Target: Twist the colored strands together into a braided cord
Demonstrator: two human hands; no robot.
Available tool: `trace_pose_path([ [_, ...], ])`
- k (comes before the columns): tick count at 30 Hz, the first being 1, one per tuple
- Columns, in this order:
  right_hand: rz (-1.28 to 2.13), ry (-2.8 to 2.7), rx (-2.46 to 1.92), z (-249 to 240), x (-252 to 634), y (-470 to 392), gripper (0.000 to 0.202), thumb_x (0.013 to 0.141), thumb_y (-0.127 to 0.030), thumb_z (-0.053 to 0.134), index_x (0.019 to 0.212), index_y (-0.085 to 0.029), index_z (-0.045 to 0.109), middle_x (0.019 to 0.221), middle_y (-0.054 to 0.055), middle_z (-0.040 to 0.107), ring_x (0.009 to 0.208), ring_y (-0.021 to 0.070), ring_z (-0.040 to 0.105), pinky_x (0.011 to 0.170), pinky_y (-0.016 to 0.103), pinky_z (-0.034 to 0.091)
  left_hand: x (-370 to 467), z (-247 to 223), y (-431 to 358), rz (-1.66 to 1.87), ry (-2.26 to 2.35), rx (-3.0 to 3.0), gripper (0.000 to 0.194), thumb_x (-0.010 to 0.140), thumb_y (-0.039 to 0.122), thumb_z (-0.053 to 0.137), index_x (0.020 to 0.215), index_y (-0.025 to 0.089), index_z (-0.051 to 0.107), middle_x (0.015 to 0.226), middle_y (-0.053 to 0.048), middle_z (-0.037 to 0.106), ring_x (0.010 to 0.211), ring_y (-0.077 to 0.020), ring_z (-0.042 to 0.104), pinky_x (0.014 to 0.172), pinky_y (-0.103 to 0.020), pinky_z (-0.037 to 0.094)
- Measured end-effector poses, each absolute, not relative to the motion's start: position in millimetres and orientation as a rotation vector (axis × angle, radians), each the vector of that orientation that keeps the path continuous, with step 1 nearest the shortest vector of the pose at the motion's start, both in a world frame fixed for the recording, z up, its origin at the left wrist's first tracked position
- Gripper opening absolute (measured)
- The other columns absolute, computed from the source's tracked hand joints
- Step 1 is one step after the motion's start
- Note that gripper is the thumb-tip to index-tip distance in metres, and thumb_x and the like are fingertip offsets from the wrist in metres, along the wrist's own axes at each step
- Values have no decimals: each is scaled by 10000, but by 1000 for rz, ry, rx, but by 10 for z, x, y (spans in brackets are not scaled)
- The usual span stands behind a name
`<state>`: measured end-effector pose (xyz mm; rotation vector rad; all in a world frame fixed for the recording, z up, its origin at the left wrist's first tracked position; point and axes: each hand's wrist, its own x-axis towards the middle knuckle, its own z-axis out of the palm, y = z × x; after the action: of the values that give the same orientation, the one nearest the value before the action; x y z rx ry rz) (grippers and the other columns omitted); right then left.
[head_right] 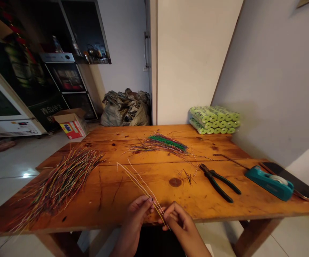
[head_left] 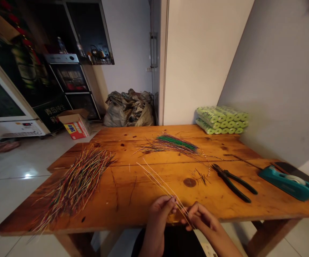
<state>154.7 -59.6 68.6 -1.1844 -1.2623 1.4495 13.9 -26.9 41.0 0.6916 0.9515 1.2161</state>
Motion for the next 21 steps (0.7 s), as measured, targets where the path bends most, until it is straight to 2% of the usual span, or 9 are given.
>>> trace_pose_path([
  [4, 1567, -1251, -1152, 693, 1542, -613, 294, 751, -481, 543, 724, -189, 538, 683, 12, 599, 653, 154, 570, 651, 280, 425, 136, 375, -262, 1208, 949, 695, 251, 589, 362, 727, 677, 129, 696, 610, -18, 597, 565, -90, 496, 571, -194, 398],
  [7, 1584, -1237, -1142, 713, 1533, -615, 281, 757, -453, 550, 704, -176, 548, 591, -13, 569, 549, 117, 513, 594, 252, 396, 146, 416, -277, 1204, 947, 692, 243, 604, 361, 717, 680, 131, 695, 640, -27, 604, 584, -96, 501, 577, -193, 393],
  [14, 1600, -1182, -1097, 616, 1497, -626, 309, 769, -476, 534, 711, -173, 555, 665, 3, 594, 519, 94, 466, 566, 240, 381, 136, 491, -321, 1219, 933, 714, 206, 658, 347, 677, 669, 141, 682, 633, -8, 580, 598, -91, 487, 611, -193, 396],
  [17, 1629, -1120, -1053, 488, 1461, -631, 333, 756, -502, 545, 707, -173, 548, 701, 7, 599, 504, 81, 452, 532, 226, 372, 124, 483, -324, 1209, 948, 676, 233, 614, 366, 705, 642, 137, 675, 627, -11, 580, 593, -93, 488, 583, -189, 398],
  [21, 1700, -1032, -1024, 350, 1412, -629, 389, 689, -563, 593, 671, -177, 544, 597, -20, 573, 433, 59, 417, 465, 203, 312, 137, 435, -292, 1199, 985, 576, 334, 478, 404, 779, 639, 129, 680, 592, -5, 571, 538, -80, 490, 530, -185, 405],
])
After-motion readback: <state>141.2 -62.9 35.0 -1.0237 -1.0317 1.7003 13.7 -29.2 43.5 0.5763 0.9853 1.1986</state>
